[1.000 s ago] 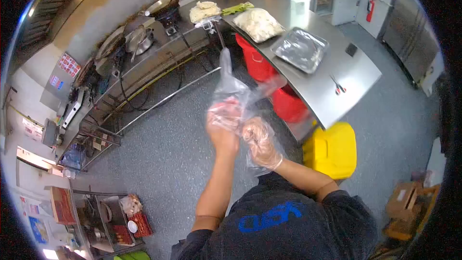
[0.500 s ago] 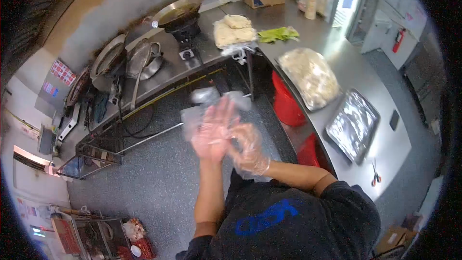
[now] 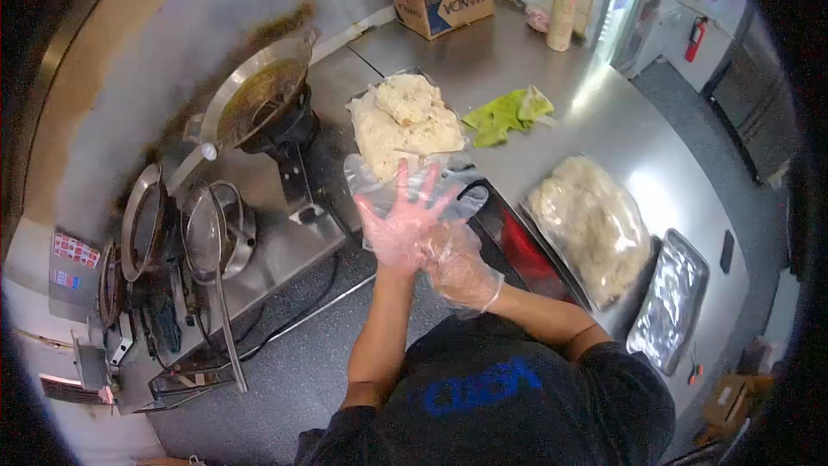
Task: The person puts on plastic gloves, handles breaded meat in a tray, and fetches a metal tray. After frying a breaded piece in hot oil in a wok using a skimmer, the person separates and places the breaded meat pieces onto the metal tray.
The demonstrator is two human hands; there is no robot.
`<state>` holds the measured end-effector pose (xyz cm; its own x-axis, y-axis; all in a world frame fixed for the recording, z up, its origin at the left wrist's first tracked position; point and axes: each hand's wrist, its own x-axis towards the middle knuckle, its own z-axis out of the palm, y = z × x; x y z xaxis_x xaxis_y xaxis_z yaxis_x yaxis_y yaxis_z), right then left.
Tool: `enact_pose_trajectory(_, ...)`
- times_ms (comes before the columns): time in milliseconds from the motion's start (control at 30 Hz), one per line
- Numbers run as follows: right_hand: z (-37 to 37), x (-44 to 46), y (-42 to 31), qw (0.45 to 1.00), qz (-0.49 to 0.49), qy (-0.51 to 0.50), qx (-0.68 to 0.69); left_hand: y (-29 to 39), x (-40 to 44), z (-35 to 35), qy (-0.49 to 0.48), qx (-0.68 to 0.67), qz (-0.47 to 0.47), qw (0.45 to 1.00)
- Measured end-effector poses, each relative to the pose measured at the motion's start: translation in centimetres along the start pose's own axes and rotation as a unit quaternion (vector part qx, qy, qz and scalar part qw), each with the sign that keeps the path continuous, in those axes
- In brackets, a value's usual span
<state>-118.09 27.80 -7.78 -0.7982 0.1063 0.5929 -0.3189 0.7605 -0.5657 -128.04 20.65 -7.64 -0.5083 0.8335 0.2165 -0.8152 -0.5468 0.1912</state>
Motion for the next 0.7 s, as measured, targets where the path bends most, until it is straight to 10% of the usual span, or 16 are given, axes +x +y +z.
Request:
enact_pose_trajectory(67,1.7,3.5,3.0,0.988,-0.045,-0.131,0.062,3.2,4.3,-2.3,-0.067,0.005,-0.001,0.998)
enact_pose_trajectory(267,2.2,13.8,10.2,0.842,-0.050,-0.497,0.204,11.8,13.6,-6.8,0.306,0.300,0.194,0.882)
enact_pose_trajectory(367,5.9,19.9,20.2,0.931,0.099,-0.349,0.044,15.7,15.5,-12.7,0.417,0.509,0.177,0.732)
enact_pose_trajectory(400,7.4,21.9,23.9,0.978,0.114,-0.165,0.059,16.7,16.0,-14.2,0.446,0.567,0.149,0.677)
enact_pose_trajectory(500,9.2,27.7,27.5,0.909,0.216,-0.287,-0.212,18.4,18.6,-16.2,0.452,0.657,0.032,0.602)
enact_pose_trajectory(700,13.8,26.3,32.5,0.909,0.202,-0.304,-0.201,18.2,22.6,-21.6,0.470,0.483,0.008,0.739)
